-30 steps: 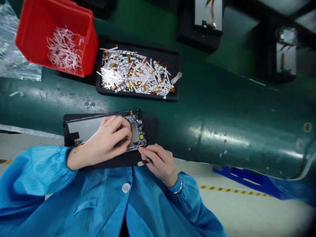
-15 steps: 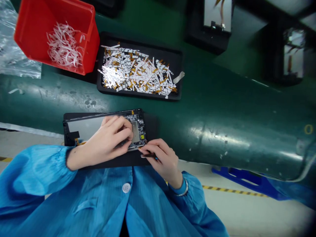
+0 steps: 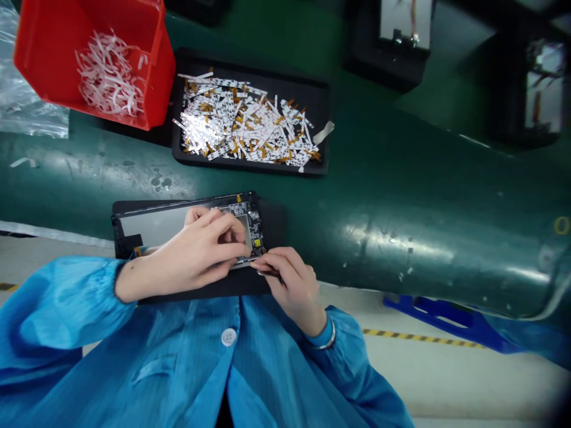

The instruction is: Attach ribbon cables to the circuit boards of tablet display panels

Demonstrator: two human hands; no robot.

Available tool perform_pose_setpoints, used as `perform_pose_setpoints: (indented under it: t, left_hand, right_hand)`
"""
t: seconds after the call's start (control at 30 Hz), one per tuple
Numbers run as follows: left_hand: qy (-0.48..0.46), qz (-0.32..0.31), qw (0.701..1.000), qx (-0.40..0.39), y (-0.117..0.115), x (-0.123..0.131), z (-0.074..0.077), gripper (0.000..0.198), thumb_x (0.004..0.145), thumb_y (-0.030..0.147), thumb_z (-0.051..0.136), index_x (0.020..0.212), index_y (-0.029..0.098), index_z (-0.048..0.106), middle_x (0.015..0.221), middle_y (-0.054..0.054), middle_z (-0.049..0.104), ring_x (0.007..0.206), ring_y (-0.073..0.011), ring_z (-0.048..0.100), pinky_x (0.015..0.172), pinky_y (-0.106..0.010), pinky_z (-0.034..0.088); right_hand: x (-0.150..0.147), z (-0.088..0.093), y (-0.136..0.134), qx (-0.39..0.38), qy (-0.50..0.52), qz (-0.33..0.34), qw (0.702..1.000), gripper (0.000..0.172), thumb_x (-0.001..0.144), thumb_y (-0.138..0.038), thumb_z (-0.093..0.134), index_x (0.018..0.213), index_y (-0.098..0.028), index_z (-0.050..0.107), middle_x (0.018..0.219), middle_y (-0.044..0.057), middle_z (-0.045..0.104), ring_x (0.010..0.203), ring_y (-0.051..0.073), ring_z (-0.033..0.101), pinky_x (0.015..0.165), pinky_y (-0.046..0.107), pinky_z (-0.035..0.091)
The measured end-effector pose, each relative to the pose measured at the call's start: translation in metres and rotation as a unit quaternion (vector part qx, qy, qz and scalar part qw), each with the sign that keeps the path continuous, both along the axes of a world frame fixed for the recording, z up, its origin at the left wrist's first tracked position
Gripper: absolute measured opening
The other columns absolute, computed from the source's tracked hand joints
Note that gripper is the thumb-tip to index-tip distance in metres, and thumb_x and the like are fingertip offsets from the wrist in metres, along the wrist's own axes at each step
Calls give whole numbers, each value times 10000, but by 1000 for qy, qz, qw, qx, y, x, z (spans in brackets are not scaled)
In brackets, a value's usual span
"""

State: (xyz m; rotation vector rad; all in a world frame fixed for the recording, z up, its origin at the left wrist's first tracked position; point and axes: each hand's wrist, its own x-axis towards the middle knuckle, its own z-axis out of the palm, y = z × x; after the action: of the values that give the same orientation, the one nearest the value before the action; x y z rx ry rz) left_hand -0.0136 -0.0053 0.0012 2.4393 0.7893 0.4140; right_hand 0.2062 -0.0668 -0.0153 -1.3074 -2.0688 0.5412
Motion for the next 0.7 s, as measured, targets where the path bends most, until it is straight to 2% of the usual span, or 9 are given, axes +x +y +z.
perform_pose_setpoints:
  t: [0.13,0.27,0.4,0.53,0.7]
  left_hand:
    - [-1,-32,999,1,2,-5,-1,291,941,174,470,1132,310,643,1084,-51,567,934,-231,464,812,-395,247]
    - [2,-44,999,15,2,-9,-3,312,968,203,463,1192,342,629,1131,-42,576,977,-234,457,834,-392,252]
    - [19,-53,998,41,3,-11,-3,306,1018,267,409,1228,373,605,1144,-38,588,1017,-232,462,844,-394,264]
    - [63,-97,986,117,6,-11,5,326,1019,234,402,1292,301,569,1150,-66,610,1037,-249,491,862,-424,295]
    - [140,-149,953,223,7,-9,18,355,1010,162,346,1289,236,553,1149,-70,635,970,-263,534,811,-449,352]
  right_hand:
    - [1,2,2,-44,22,8,999,97,961,-176,565,899,-189,639,841,16,670,734,92,662,585,177,497]
    - [3,0,5,-55,42,8,998,105,951,-213,597,848,-192,596,802,9,640,714,96,635,539,181,471]
    - [9,1,10,-68,35,47,996,104,948,-237,607,858,-187,609,832,19,648,670,85,612,537,177,472]
    - [17,4,14,-91,51,86,991,71,935,-239,629,899,-180,645,878,25,659,642,67,589,576,169,496]
    - [19,3,15,-110,84,86,987,44,930,-213,631,910,-181,652,889,27,646,626,60,564,554,166,489]
